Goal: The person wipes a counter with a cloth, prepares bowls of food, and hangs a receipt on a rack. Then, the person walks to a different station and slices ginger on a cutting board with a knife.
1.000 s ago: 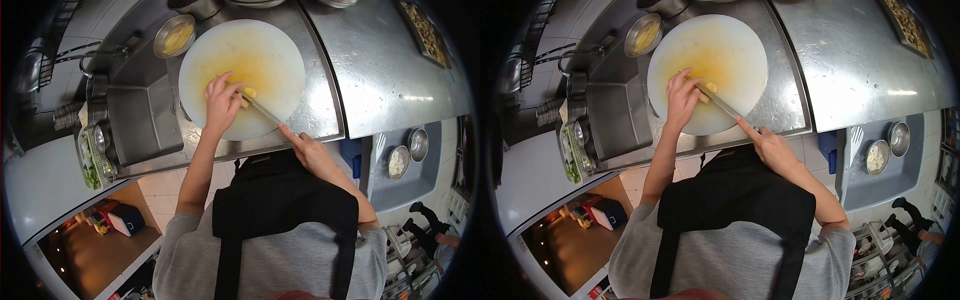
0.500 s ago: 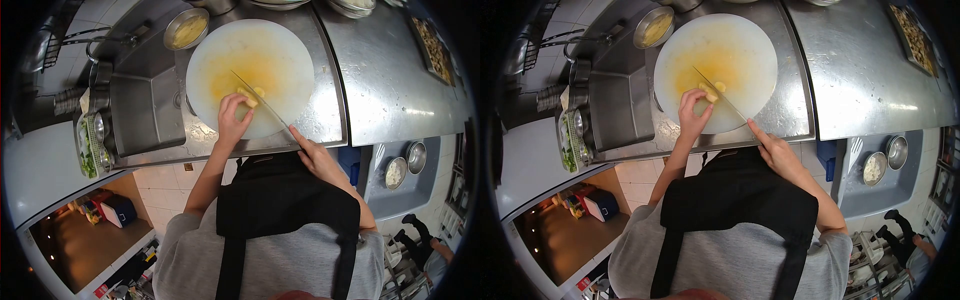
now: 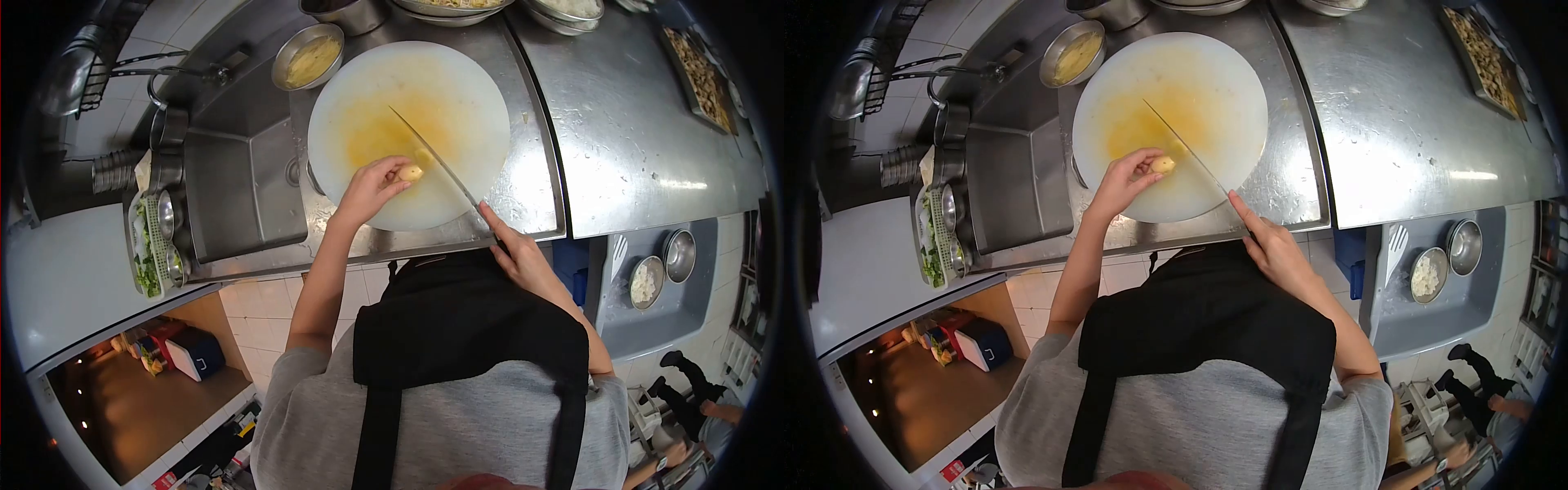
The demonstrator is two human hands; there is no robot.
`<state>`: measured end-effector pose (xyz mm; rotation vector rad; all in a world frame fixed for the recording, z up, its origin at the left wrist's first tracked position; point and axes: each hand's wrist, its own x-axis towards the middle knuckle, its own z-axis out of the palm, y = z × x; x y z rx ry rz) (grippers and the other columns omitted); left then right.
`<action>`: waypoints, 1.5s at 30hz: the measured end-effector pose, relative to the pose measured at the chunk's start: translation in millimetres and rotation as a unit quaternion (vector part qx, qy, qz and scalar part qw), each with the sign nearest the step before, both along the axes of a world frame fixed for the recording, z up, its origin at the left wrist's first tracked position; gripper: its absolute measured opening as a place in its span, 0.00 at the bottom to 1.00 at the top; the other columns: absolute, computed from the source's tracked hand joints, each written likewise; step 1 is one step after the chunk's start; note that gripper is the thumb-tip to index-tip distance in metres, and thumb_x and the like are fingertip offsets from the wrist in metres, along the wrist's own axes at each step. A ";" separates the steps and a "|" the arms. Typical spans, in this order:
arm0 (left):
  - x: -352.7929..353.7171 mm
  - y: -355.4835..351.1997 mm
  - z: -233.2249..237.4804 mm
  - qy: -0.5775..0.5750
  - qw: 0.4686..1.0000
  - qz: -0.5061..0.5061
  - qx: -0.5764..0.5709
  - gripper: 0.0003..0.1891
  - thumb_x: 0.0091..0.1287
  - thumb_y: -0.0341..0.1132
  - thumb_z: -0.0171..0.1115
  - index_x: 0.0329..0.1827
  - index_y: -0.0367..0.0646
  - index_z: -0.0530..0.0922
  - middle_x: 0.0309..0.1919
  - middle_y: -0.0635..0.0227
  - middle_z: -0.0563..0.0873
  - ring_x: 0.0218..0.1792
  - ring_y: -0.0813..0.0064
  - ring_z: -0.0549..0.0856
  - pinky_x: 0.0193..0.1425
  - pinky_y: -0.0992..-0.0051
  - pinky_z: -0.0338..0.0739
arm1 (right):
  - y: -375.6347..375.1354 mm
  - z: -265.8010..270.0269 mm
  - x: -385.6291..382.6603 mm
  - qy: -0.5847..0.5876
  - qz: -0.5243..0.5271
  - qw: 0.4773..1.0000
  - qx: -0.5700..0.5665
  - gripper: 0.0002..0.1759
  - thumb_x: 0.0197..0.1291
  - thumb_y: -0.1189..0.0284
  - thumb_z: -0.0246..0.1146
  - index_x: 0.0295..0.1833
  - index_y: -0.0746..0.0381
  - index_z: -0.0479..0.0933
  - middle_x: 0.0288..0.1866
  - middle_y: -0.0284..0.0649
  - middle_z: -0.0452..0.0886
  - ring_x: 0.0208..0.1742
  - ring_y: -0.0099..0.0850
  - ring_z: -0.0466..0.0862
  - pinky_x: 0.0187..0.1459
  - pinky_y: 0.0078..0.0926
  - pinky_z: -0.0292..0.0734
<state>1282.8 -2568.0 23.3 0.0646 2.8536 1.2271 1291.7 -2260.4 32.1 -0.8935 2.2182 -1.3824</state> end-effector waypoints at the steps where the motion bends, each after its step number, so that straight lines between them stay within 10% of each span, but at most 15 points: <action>1: 1.4 -1.9 -0.3 -0.033 0.999 0.008 0.043 0.19 0.55 0.32 0.70 0.49 0.38 0.78 0.41 0.62 0.82 0.42 0.62 0.81 0.48 0.70 0.76 | 0.0 -0.8 0.3 0.001 0.000 1.000 0.001 0.42 0.57 0.84 0.57 0.76 0.50 0.52 0.34 0.55 0.78 0.37 0.53 0.79 0.43 0.44 0.71; 4: 1.5 -5.9 3.6 0.109 0.992 0.023 -0.067 0.19 0.54 0.31 0.69 0.50 0.38 0.78 0.40 0.62 0.82 0.42 0.64 0.81 0.48 0.70 0.76 | 0.4 2.7 0.1 -0.003 0.006 1.000 0.014 0.42 0.57 0.84 0.57 0.76 0.50 0.52 0.34 0.54 0.77 0.37 0.53 0.79 0.43 0.44 0.71; 7: 13.5 5.3 16.6 -0.004 0.991 0.137 -0.007 0.19 0.53 0.31 0.69 0.49 0.39 0.78 0.42 0.59 0.82 0.47 0.58 0.79 0.53 0.65 0.73 | 0.9 4.2 1.5 -0.010 0.013 1.000 0.027 0.42 0.57 0.83 0.57 0.76 0.50 0.52 0.32 0.54 0.77 0.36 0.52 0.78 0.42 0.44 0.71; 16: 8.0 5.9 -10.0 0.181 0.973 0.022 -0.138 0.17 0.52 0.22 0.62 0.46 0.40 0.79 0.46 0.61 0.82 0.51 0.58 0.77 0.60 0.65 0.70 | 0.0 5.6 6.6 0.004 0.003 1.000 0.030 0.42 0.57 0.84 0.57 0.76 0.49 0.53 0.31 0.53 0.75 0.34 0.51 0.77 0.41 0.44 0.70; 31: 25.6 31.6 -29.4 0.203 0.970 0.105 -0.078 0.17 0.51 0.29 0.72 0.44 0.40 0.80 0.46 0.60 0.81 0.50 0.59 0.76 0.55 0.65 0.71 | 14.4 20.2 23.3 -0.013 0.024 0.990 0.141 0.42 0.58 0.82 0.54 0.75 0.42 0.53 0.32 0.51 0.72 0.29 0.50 0.78 0.37 0.45 0.74; 45: 2.0 7.8 -9.1 0.144 0.978 -0.017 -0.148 0.22 0.48 0.28 0.68 0.50 0.45 0.80 0.53 0.66 0.80 0.56 0.61 0.74 0.60 0.61 0.67 | 21.5 21.2 27.7 0.005 -0.031 0.994 0.108 0.42 0.57 0.83 0.56 0.75 0.43 0.55 0.31 0.51 0.74 0.30 0.50 0.78 0.37 0.46 0.73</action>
